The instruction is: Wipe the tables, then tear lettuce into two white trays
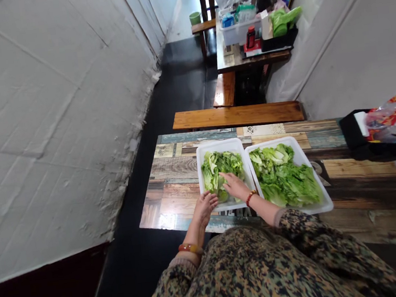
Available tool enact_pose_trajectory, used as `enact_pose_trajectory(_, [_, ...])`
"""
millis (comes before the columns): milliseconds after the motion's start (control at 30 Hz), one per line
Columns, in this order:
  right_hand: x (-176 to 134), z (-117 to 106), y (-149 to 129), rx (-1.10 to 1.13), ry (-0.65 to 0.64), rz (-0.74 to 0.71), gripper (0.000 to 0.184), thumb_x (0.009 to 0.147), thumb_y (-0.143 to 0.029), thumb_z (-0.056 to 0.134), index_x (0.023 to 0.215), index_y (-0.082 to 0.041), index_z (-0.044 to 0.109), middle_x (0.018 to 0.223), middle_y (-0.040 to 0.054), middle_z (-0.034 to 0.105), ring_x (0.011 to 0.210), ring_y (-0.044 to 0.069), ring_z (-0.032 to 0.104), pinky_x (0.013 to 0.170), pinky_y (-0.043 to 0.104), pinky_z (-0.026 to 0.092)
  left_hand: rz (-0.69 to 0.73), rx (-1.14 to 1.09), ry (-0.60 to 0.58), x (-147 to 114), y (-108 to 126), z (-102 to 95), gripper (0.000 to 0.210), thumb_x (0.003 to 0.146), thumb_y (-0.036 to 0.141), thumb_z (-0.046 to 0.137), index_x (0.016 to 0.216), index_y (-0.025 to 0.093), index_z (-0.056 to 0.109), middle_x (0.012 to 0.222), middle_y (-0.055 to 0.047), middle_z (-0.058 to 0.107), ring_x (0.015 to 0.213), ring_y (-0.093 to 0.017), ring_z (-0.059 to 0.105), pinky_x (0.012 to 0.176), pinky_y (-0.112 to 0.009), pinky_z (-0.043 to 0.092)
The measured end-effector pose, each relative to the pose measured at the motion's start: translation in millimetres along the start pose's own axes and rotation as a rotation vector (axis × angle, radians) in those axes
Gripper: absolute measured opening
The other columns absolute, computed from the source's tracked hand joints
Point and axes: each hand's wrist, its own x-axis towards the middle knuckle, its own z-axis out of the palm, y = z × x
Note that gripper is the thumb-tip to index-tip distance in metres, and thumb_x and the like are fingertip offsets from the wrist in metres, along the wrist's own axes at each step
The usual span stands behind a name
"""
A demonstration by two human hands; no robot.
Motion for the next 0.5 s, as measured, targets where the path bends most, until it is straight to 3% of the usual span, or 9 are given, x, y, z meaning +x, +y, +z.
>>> enact_pose_trajectory(133, [19.1,6.5,-3.3,-0.02,-0.015,0.101,0.056,0.088,-0.022,0.053,0.143,-0.02,0.041,0.13,0.0158,0.052,0.121,0.024,0.053,0.104,0.038,0.041,-0.01,0.007,0.008,0.1,6.9,-6.1,0.037,0.076,0.022,0.074,0.105,0.015,0.051,0.085,-0.009,0.068,0.069,-0.015,0.067,0.065,-0.026,0.052])
enact_pose_trajectory(300, [9.8,7.0,13.9,0.248,0.077,0.226,0.038,0.091,-0.026,0.045,0.126,-0.019,0.06,0.131,0.0126,0.057,0.116,0.021,0.058,0.101,0.039,0.046,-0.019,0.017,0.004,-0.7,11.6,-9.0,0.031,0.08,0.022,0.07,0.105,0.015,0.052,0.087,-0.009,0.07,0.069,-0.014,0.068,0.064,-0.024,0.052])
enact_pose_trajectory(400, [-9.1,3.9,23.6,0.431,0.143,0.243,0.044,0.096,-0.039,0.035,0.126,-0.019,0.059,0.127,0.0108,0.063,0.113,0.019,0.061,0.094,0.036,0.051,-0.026,0.03,-0.01,-0.5,12.6,-6.1,0.028,0.081,0.022,0.068,0.105,0.015,0.055,0.084,-0.008,0.071,0.067,-0.014,0.068,0.062,-0.024,0.052])
enact_pose_trajectory(500, [-21.6,-0.1,28.6,0.731,0.243,0.267,0.048,0.092,-0.051,0.042,0.121,-0.019,0.063,0.125,0.0112,0.065,0.114,0.022,0.061,0.093,0.037,0.051,-0.018,0.047,-0.045,-0.8,13.6,0.6,0.03,0.08,0.025,0.07,0.104,0.014,0.057,0.082,-0.009,0.071,0.066,-0.015,0.069,0.061,-0.024,0.051])
